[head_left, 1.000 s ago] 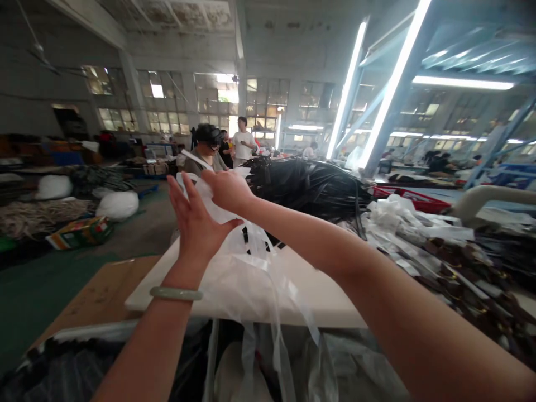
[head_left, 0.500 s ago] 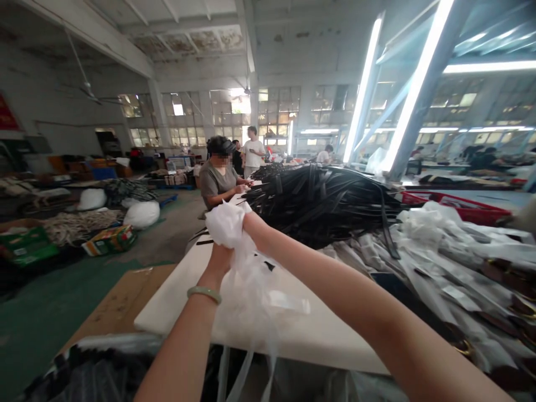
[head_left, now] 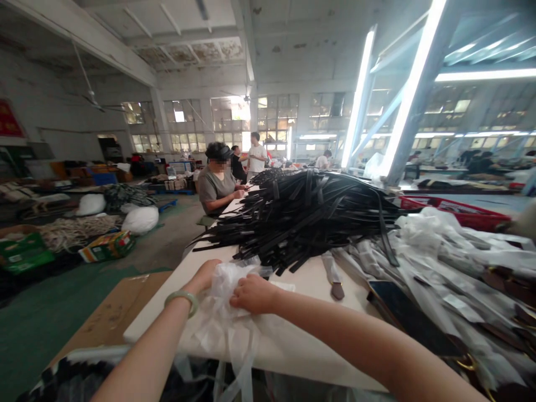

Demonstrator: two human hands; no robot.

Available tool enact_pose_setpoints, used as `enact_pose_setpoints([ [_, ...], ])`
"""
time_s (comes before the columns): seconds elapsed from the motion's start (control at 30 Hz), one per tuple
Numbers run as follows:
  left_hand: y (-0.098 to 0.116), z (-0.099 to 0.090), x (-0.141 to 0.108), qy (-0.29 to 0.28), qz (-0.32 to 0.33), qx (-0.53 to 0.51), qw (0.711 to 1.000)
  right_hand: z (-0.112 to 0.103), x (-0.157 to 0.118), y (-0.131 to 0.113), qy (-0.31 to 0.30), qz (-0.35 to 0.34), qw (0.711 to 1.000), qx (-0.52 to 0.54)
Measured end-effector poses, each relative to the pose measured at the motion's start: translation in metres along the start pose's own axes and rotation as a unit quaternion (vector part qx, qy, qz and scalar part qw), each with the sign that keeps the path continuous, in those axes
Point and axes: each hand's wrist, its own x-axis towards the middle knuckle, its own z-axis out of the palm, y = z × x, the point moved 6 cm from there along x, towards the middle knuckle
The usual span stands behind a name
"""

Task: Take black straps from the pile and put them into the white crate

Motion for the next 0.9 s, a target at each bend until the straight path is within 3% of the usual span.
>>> enact_pose_setpoints([
  [0.1, -0.004, -0.017, -0.017, -0.088, 0.005, 0.019, 0.996, 0.008, 0.017, 0.007, -0.022, 0.053, 0.998, 0.038],
  [0.17, -0.005, -0.021, -0.034, -0.107, 0.026, 0.019, 0.994, 0.012, 0.029, 0.009, -0.026, 0.092, 0.992, 0.076],
  [0.3, -0.013, 0.005, -0.062, -0.064, 0.117, 0.036, 0.990, 0.016, 0.045, 0.009, -0.012, 0.176, 0.971, 0.160],
  [0.47, -0.021, 0.032, -0.065, 0.024, 0.218, 0.085, 0.972, 0.013, 0.049, 0.013, 0.040, 0.250, 0.917, 0.307],
  [0.73, -0.019, 0.038, -0.060, 0.065, 0.290, 0.215, 0.930, -0.011, 0.032, 0.001, 0.044, 0.184, 0.807, 0.559],
  [0.83, -0.021, 0.040, -0.065, 0.075, 0.284, 0.259, 0.920, -0.023, 0.007, -0.004, 0.018, 0.176, 0.799, 0.575],
  [0.9, -0.020, 0.040, -0.069, 0.080, 0.273, 0.288, 0.914, -0.034, -0.015, 0.002, -0.004, 0.182, 0.817, 0.547],
])
